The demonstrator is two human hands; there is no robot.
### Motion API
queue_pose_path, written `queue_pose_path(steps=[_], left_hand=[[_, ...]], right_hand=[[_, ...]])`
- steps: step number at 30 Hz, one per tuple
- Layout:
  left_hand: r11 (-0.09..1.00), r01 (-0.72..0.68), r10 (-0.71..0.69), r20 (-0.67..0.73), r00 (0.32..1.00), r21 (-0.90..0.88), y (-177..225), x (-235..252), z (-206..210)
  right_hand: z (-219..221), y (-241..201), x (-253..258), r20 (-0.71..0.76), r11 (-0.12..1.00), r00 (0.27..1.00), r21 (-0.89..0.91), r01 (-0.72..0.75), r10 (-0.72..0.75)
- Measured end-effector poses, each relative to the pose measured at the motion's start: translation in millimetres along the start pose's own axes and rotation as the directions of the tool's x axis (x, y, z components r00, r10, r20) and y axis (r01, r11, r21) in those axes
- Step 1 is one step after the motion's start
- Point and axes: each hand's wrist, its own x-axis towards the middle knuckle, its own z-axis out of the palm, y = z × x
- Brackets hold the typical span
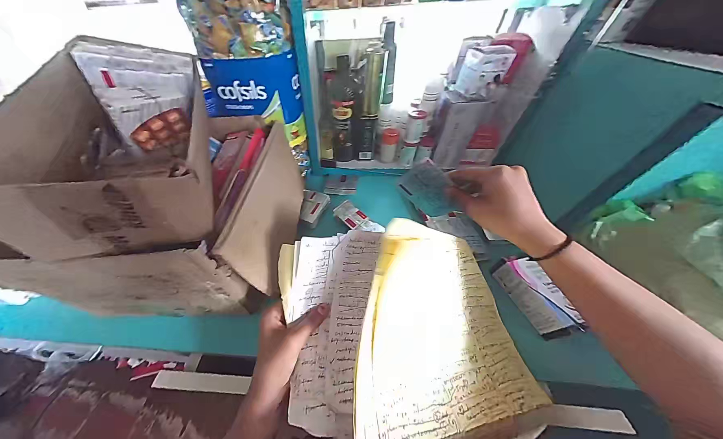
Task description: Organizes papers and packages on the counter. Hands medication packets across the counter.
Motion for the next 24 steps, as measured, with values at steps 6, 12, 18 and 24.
queue_pose_path(steps=[6,12,18,24], left_hand=[[1.000,0.012,-0.011,-0.055,0.998,0.028,-8.8,1.0,-8.2],[0.996,-0.042,0.047,-0.055,0.997,0.082,-13.2,2.8,-4.9],[0.568,-0.317,0.484,0.004,0.875,0.760,-26.6,9.0,-4.7],[0.250,-0.294,0.672,0.053,0.739,0.922,-23.3,1.7,-0.4]], right_hand=[[6.4,-14.3,-1.7,-0.068,0.998,0.996,0.031,0.061,-0.059],[12.8,-26.5,0.6,-0.073,0.993,0.992,0.043,0.107,-0.103],[23.2,-37.8,-7.4,-0.097,0.994,0.992,0.059,0.092,-0.086],[38.2,-44.5,-15.6,-0.140,0.994,0.984,-0.032,0.104,-0.108]])
